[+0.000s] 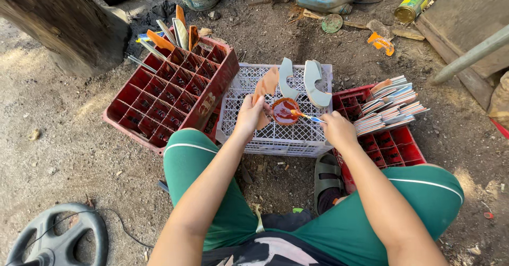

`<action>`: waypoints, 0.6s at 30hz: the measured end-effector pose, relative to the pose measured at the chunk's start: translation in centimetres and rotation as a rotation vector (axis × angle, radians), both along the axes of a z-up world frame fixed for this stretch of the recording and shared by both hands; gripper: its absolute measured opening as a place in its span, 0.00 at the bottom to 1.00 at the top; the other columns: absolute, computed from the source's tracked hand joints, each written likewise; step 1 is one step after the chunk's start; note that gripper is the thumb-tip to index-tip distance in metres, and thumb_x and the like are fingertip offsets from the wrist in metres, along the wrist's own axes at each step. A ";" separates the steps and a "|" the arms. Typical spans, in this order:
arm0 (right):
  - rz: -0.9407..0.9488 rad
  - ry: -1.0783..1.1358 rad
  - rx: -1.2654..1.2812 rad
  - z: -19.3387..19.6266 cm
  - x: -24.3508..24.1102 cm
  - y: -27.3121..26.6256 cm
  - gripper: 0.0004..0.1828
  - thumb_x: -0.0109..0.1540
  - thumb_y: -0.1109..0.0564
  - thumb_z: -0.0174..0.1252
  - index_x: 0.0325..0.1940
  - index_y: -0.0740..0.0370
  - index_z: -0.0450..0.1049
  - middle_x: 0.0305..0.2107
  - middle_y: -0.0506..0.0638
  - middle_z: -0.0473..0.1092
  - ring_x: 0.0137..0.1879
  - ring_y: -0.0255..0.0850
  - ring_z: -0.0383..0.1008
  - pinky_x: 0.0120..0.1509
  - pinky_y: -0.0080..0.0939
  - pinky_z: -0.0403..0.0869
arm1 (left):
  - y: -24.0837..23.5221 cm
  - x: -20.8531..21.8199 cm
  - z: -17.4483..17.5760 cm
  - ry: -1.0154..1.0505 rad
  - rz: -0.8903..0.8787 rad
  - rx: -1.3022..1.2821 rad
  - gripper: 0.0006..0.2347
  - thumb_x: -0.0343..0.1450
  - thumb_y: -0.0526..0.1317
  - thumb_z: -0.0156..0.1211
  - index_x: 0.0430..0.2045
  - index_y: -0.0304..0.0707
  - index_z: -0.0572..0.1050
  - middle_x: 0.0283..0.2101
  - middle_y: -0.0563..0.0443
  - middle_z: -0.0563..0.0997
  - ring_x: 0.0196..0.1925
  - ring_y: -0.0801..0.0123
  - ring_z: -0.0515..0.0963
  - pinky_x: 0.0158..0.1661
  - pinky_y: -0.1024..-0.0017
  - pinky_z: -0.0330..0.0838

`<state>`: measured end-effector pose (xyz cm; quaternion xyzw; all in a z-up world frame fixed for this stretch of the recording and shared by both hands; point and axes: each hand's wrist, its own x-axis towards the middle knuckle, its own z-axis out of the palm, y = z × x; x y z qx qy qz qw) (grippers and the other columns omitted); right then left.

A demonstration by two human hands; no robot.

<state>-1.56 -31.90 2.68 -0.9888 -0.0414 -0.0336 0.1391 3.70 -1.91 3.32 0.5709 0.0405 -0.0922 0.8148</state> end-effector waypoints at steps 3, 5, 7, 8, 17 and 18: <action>0.006 -0.021 -0.057 0.3 0.3 -0.6 0.09 0.61 0.51 0.63 0.46 0.49 0.79 0.36 0.52 0.71 0.45 0.54 0.76 0.46 0.56 0.75 | 0.6 -0.2 -0.5 0.074 -0.017 0.042 0.09 0.79 0.42 0.49 0.46 0.35 0.66 0.31 0.49 0.75 0.32 0.67 0.81 0.31 0.68 0.78; -0.001 -0.044 -0.062 1.3 0.4 -0.8 0.10 0.60 0.51 0.64 0.45 0.49 0.80 0.35 0.52 0.71 0.44 0.53 0.76 0.46 0.55 0.75 | 0.5 -0.4 -1.2 0.188 0.018 0.021 0.09 0.78 0.43 0.47 0.46 0.37 0.66 0.30 0.50 0.75 0.32 0.66 0.81 0.31 0.66 0.78; -0.008 -0.064 -0.059 3.0 -0.1 -1.0 0.10 0.59 0.50 0.65 0.43 0.49 0.81 0.34 0.52 0.71 0.43 0.54 0.76 0.46 0.55 0.75 | -0.1 -0.3 -1.9 0.189 0.034 -0.045 0.11 0.79 0.44 0.47 0.45 0.35 0.65 0.32 0.50 0.76 0.34 0.66 0.82 0.32 0.65 0.79; -0.018 -0.073 -0.047 4.0 -0.4 -0.9 0.09 0.59 0.50 0.65 0.43 0.49 0.81 0.34 0.52 0.71 0.42 0.54 0.76 0.46 0.55 0.74 | -0.4 -0.5 -2.2 0.194 0.043 -0.080 0.11 0.79 0.45 0.46 0.45 0.34 0.65 0.32 0.50 0.77 0.35 0.65 0.82 0.33 0.65 0.79; 0.056 -0.461 0.387 11.5 -1.8 2.4 0.10 0.67 0.54 0.61 0.52 0.55 0.79 0.38 0.52 0.72 0.43 0.52 0.76 0.46 0.51 0.74 | 0.2 -0.6 -2.6 0.148 0.255 -0.152 0.14 0.80 0.48 0.39 0.49 0.37 0.64 0.40 0.48 0.76 0.42 0.65 0.82 0.39 0.66 0.80; 0.089 -0.493 0.408 11.1 -1.6 2.8 0.10 0.68 0.54 0.60 0.53 0.56 0.78 0.39 0.53 0.71 0.45 0.53 0.75 0.48 0.51 0.74 | 0.2 -0.4 -2.7 0.142 0.266 -0.143 0.14 0.80 0.48 0.39 0.49 0.37 0.65 0.40 0.49 0.76 0.43 0.65 0.81 0.39 0.66 0.80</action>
